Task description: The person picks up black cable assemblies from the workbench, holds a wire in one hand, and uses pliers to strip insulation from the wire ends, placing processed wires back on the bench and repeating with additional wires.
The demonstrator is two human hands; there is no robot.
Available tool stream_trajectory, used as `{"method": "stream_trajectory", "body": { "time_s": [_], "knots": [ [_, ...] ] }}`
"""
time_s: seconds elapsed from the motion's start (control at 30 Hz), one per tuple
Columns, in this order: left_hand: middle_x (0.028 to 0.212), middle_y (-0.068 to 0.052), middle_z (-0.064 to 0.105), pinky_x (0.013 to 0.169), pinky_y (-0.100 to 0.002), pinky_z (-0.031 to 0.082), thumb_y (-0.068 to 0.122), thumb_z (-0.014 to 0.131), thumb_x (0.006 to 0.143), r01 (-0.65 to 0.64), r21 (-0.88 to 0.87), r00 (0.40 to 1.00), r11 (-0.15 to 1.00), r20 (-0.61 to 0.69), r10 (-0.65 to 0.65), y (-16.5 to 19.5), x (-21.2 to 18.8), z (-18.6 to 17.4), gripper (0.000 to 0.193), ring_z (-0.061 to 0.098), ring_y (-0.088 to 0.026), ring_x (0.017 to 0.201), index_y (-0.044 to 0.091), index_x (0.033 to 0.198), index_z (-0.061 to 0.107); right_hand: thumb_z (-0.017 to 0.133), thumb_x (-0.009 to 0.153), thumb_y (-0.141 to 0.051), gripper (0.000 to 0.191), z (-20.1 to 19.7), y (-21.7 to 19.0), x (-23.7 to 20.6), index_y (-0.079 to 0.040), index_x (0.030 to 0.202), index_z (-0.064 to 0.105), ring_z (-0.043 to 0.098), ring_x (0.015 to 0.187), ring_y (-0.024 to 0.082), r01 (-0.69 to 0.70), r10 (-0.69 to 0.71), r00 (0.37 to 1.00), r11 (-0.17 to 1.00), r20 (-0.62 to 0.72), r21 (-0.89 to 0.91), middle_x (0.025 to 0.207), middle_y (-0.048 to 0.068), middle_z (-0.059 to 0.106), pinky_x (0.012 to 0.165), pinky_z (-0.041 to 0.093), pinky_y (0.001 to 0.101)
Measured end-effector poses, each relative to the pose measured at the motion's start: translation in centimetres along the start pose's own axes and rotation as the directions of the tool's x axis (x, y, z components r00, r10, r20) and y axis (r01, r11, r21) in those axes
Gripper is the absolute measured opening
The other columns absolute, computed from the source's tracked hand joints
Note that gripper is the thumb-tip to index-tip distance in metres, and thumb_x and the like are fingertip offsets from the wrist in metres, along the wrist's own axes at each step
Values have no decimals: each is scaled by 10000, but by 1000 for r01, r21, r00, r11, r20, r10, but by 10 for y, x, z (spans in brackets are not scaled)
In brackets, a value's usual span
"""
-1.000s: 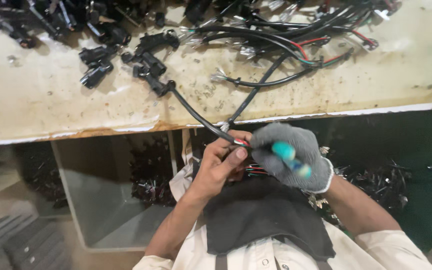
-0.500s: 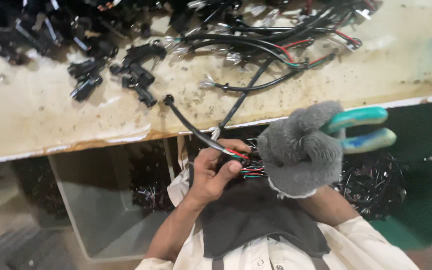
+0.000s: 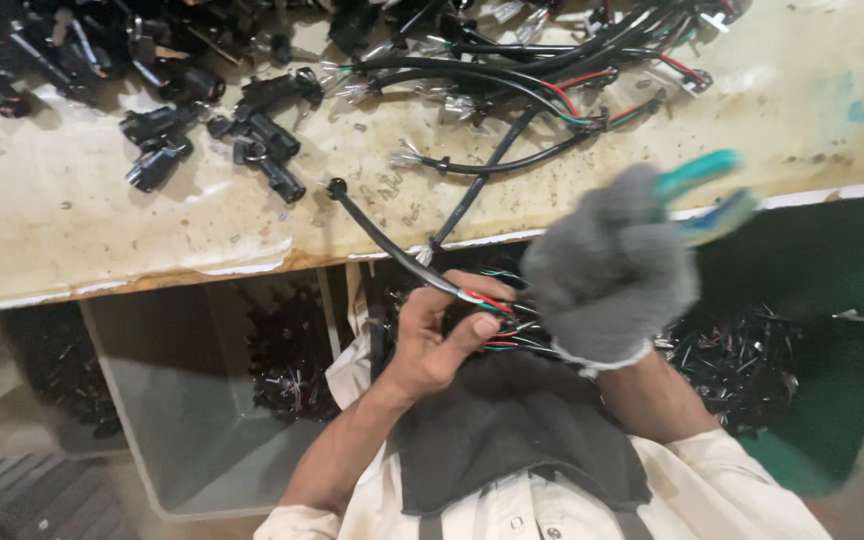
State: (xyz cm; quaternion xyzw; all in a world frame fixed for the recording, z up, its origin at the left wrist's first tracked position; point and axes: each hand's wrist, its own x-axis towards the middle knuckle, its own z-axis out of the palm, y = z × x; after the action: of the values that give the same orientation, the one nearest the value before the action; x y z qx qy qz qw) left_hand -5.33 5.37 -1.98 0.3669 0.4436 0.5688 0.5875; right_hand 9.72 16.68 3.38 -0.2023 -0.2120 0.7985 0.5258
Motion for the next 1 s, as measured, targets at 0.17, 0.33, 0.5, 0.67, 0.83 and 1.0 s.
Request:
{"method": "stream_trajectory", "body": {
  "time_s": [0.17,0.33,0.5,0.67,0.83,1.0],
  "knots": [
    [1220,-94,705,1026,-300,529,159,708,1017,-42,-37,999,998,33,43,0,2,3,268,668,-156,1133,-13,1223,686,645,926,-161,203,-6,-9,-9,-127,881,449,314,464,102,67,-66,998,995,-15,71,605,-12,372,436,299,288],
    [1128,-64,781,867,-262,576,174,752,976,-10,167,999,986,32,4,-1,5,7,263,734,-128,955,26,1173,660,631,951,-169,196,-12,1,-18,-131,871,456,309,461,85,30,-32,999,996,14,78,604,-29,372,432,307,274],
    [1030,-135,718,755,-377,535,217,718,991,-97,646,963,757,253,-93,24,11,10,579,688,-282,825,-9,1476,497,679,913,-192,178,-6,-12,4,-75,959,553,382,452,117,-47,26,996,967,-84,-249,664,21,442,456,323,322],
    [903,-152,680,633,-442,536,134,696,827,-220,961,879,165,269,-392,62,11,-8,704,679,-326,722,39,1491,482,634,1063,-71,118,-5,-60,64,-30,1172,648,689,923,289,404,3,900,-380,436,-832,1118,166,669,761,552,391],
    [1046,-100,721,693,-431,539,38,663,802,-269,915,961,302,275,21,93,4,-50,547,684,-319,787,100,1343,621,741,820,33,362,-7,-65,78,-45,1172,704,690,921,396,407,183,908,-599,377,-690,1133,192,674,737,551,468],
    [1328,-131,655,920,-451,518,-53,651,839,-2,989,920,-146,59,387,103,32,-118,487,629,-347,1162,111,1297,667,788,809,-34,369,-12,-38,46,-88,1164,703,661,1008,398,316,171,948,-596,267,-739,1163,176,652,802,534,500]
  ]
}}
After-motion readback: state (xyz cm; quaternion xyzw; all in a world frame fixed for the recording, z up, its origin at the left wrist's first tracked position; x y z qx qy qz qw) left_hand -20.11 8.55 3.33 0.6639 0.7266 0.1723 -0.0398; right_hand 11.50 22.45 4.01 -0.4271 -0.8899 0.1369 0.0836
